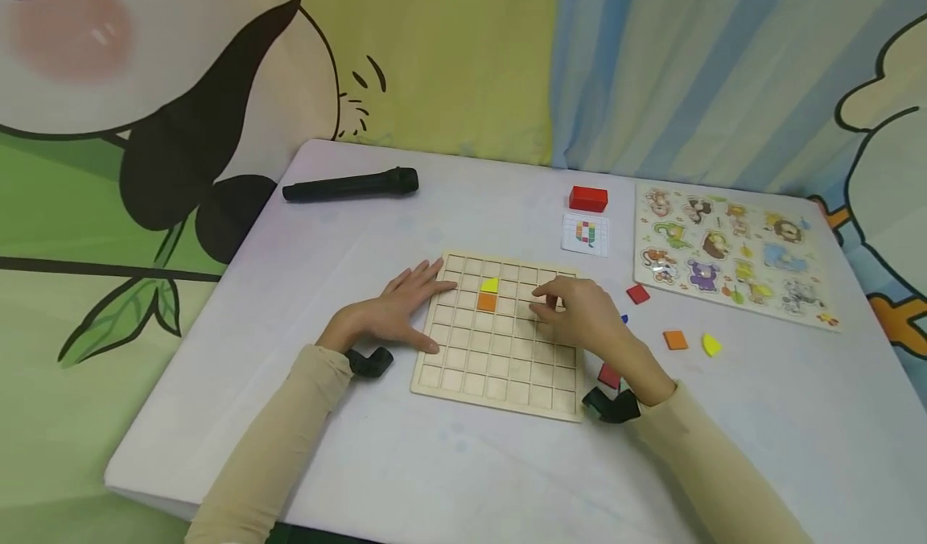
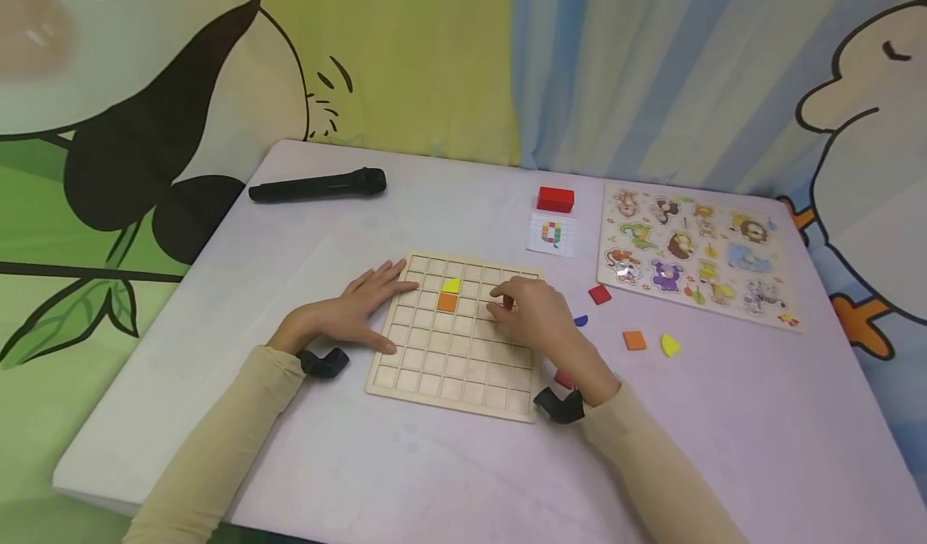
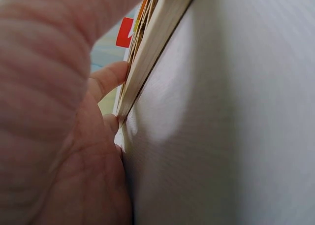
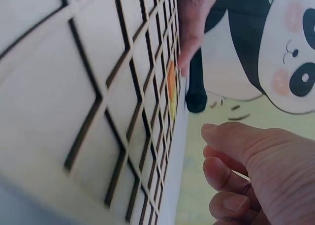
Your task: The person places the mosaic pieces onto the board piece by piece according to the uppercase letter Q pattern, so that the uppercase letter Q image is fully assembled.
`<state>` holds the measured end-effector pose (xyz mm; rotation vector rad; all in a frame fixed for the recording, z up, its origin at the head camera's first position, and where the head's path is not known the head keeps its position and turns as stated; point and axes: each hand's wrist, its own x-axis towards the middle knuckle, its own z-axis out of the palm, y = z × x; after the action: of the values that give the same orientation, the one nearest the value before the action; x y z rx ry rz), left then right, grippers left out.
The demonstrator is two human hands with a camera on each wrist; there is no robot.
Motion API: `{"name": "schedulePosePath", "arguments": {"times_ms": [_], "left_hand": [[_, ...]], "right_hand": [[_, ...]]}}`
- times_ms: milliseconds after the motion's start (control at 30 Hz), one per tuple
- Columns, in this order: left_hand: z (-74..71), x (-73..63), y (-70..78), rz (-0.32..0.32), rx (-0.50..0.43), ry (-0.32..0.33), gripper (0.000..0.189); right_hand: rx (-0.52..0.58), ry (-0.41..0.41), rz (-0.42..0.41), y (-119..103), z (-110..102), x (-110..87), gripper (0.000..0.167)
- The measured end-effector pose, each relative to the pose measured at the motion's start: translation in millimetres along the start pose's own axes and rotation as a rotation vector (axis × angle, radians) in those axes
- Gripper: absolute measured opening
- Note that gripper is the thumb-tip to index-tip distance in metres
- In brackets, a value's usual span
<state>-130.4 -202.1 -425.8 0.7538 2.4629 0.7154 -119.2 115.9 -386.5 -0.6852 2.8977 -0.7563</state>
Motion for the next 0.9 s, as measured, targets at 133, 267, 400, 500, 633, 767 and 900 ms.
{"name": "schedulePosePath", "arguments": {"times_ms": [133, 267, 400, 500, 633, 767, 900], "left_hand": [[1.0, -1.0, 0.2, 0.002, -0.014, 0.007, 0.104], [3.5, -1.2, -1.6, -0.013, -0.002, 0.001, 0.104], [3.9, -2.6, -2.6, -0.008, -0.007, 0.008, 0.104], [2.8, -4.0, -2.6, 0.003, -0.01, 0.012, 0.104], [2.1, -4.5, -3.8, 0.009, -0.017, 0.017, 0.104], [3.8, -2.6, -7.1, 0.002, -0.009, 0.021, 0.105], [5.5, 0.6, -8.0, -0.004, 0.002, 0.016, 0.105]], "right_hand": [[-0.012, 0.043, 0.033, 18.6, -11.7, -15.8, 0.025], [-0.049, 0.065, 0.071, 39.6, -22.4, -33.2, 0.025], [-0.077, 0.073, 0.142, 60.1, -33.0, -52.1, 0.025], [-0.087, 0.081, 0.2, 74.0, -40.1, -66.5, 0.025], [-0.09, 0.076, 0.285, 90.0, -45.8, -83.6, 0.028], [-0.099, 0.079, 0.362, 103.2, -48.3, -96.8, 0.032], [-0.116, 0.062, 0.426, 113.1, -48.6, -107.3, 0.037]]}}
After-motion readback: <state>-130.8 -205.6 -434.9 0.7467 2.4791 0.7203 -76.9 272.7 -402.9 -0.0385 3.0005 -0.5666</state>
